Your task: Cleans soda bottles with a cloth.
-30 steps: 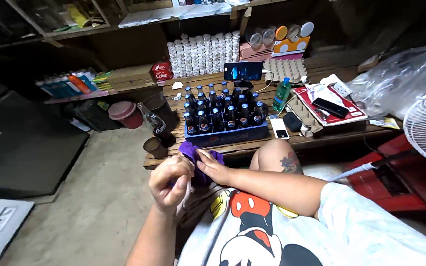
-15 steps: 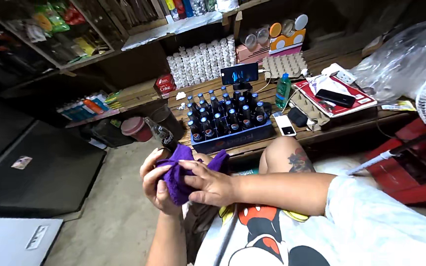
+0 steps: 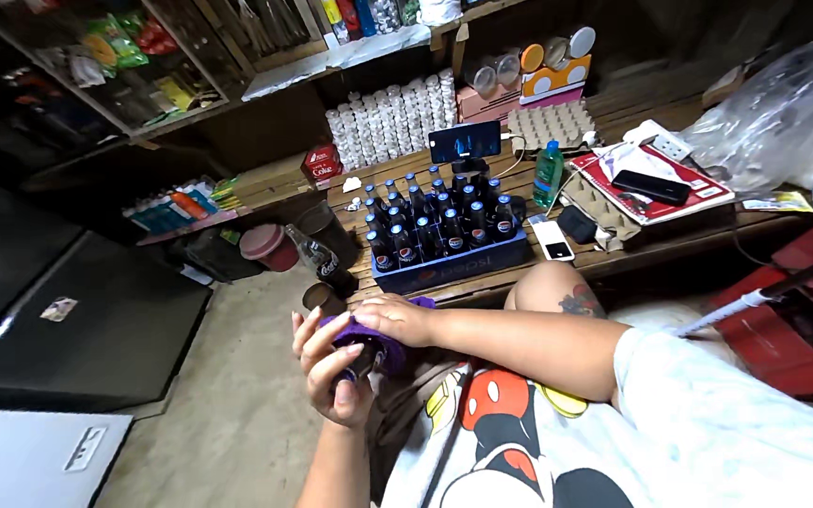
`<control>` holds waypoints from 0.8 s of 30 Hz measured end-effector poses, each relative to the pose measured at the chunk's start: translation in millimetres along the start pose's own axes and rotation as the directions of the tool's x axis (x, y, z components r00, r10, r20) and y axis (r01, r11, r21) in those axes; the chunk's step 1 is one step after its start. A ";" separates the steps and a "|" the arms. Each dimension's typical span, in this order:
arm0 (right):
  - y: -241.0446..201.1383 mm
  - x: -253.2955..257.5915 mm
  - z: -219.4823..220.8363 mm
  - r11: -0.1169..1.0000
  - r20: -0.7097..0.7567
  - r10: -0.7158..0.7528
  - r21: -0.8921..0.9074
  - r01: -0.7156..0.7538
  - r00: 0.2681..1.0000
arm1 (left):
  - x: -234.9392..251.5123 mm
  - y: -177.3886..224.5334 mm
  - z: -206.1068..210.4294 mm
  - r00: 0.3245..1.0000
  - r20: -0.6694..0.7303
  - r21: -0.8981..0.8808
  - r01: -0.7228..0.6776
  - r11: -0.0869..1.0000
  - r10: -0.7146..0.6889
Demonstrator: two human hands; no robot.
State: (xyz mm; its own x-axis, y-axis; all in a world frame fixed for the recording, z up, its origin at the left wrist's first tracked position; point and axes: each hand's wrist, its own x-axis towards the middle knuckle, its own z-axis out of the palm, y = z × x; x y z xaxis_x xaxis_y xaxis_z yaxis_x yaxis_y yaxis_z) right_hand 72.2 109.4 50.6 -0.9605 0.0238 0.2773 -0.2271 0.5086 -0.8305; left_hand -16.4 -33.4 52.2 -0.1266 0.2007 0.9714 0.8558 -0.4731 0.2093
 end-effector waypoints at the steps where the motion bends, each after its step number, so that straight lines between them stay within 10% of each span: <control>1: 3.4 -0.7 -1.4 0.999 0.018 0.038 0.005 -0.038 0.999 | -0.2 1.0 1.0 1.000 0.012 -0.004 -0.013 1.000 0.013; 14: 26.4 -11.5 -0.6 0.993 -0.023 0.122 0.008 -0.122 0.992 | 7.0 0.9 -5.7 0.989 -0.017 -0.134 0.144 0.980 -0.148; 20: 56.9 -24.6 8.4 0.993 -0.118 0.091 -0.067 -0.100 0.989 | 25.1 7.7 -12.2 0.771 -0.245 -0.357 0.492 0.794 -0.588; 24: 52.1 -29.1 11.4 0.990 -0.132 0.097 -0.094 -0.110 0.986 | 25.0 10.1 0.2 0.780 -0.331 -0.456 0.360 0.814 -0.531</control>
State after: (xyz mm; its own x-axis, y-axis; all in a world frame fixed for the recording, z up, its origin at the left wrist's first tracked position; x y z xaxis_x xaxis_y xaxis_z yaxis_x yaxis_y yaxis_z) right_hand 86.4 125.5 -6.3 -0.9482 0.1865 0.2570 -0.1044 0.5813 -0.8070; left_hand -10.8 -32.9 78.6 -0.7193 0.1233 0.6837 0.4224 -0.7037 0.5713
